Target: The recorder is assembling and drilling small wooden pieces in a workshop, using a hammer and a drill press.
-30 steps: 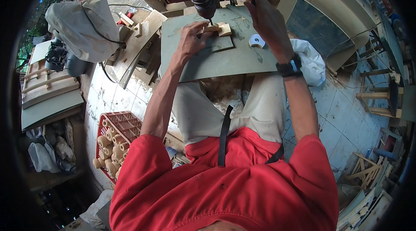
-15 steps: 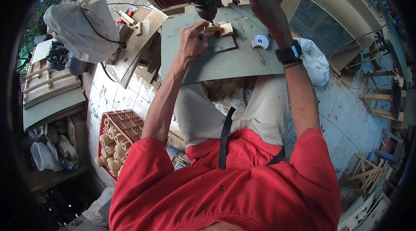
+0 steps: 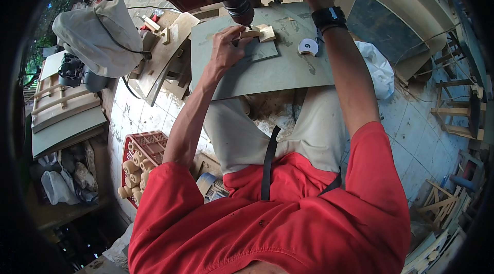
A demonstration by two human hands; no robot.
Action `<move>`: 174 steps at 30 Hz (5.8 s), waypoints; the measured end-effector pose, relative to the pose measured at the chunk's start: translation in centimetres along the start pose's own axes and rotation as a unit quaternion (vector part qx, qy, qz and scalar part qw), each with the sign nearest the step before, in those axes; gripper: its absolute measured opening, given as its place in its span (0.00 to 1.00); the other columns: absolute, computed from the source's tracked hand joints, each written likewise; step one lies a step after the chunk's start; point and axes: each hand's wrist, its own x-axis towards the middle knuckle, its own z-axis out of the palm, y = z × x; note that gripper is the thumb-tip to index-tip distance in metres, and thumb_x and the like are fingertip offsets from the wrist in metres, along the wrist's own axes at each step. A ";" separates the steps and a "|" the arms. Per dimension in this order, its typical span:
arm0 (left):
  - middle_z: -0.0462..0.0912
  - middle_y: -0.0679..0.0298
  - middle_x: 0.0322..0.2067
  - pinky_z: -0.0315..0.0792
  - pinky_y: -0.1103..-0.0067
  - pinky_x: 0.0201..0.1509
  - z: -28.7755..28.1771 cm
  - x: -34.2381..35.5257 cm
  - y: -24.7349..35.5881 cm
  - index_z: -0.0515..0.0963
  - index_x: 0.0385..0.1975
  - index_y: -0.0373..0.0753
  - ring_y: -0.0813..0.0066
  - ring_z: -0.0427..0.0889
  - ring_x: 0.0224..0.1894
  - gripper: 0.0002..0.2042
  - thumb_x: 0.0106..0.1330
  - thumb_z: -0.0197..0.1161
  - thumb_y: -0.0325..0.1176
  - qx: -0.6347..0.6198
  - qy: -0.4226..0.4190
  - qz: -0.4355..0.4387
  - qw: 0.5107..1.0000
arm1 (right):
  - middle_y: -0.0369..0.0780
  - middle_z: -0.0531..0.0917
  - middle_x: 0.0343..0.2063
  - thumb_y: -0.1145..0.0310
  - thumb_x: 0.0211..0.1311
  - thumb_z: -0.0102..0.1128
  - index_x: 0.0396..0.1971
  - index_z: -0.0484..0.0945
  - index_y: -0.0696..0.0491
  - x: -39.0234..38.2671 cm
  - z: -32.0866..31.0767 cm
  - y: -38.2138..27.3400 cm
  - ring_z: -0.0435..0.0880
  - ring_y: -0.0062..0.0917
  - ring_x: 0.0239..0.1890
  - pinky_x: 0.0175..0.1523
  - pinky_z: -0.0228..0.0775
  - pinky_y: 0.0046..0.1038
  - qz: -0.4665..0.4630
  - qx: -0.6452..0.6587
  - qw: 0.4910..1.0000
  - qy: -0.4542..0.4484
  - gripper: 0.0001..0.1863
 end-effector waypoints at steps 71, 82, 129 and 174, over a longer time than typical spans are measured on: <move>0.85 0.59 0.31 0.76 0.69 0.37 1.2 0.0 1.7 0.83 0.30 0.37 0.61 0.83 0.37 0.09 0.47 0.67 0.23 0.095 0.002 -0.042 0.995 | 0.49 0.81 0.44 0.60 0.72 0.45 0.55 0.71 0.61 10.0 -8.8 -9.1 0.80 0.40 0.47 0.53 0.70 0.33 -0.166 0.083 0.981 0.050 0.21; 0.85 0.52 0.33 0.77 0.70 0.42 1.5 0.2 1.9 0.83 0.36 0.35 0.56 0.84 0.34 0.12 0.51 0.71 0.28 0.097 0.025 -0.039 0.994 | 0.36 0.79 0.18 0.58 0.70 0.50 0.34 0.78 0.56 -1.6 -10.9 2.3 0.70 0.17 0.13 0.20 0.59 0.19 0.086 0.123 0.987 0.048 0.16; 0.79 0.57 0.50 0.63 0.69 0.62 -2.9 -3.6 0.5 0.75 0.53 0.41 0.58 0.75 0.55 0.21 0.57 0.65 0.30 -0.004 -0.076 -0.056 0.996 | 0.42 0.85 0.30 0.81 0.50 0.65 0.37 0.81 0.56 -14.2 -8.0 -13.2 0.85 0.25 0.30 0.35 0.75 0.23 0.332 0.040 0.931 -0.147 0.12; 0.84 0.54 0.33 0.76 0.67 0.41 -0.5 -1.3 1.4 0.78 0.38 0.36 0.53 0.82 0.37 0.14 0.53 0.70 0.32 0.024 0.006 0.008 1.000 | 0.43 0.83 0.30 0.80 0.48 0.62 0.35 0.79 0.56 -13.6 0.2 -11.4 0.80 0.40 0.36 0.42 0.73 0.36 0.166 0.020 0.972 -0.168 0.11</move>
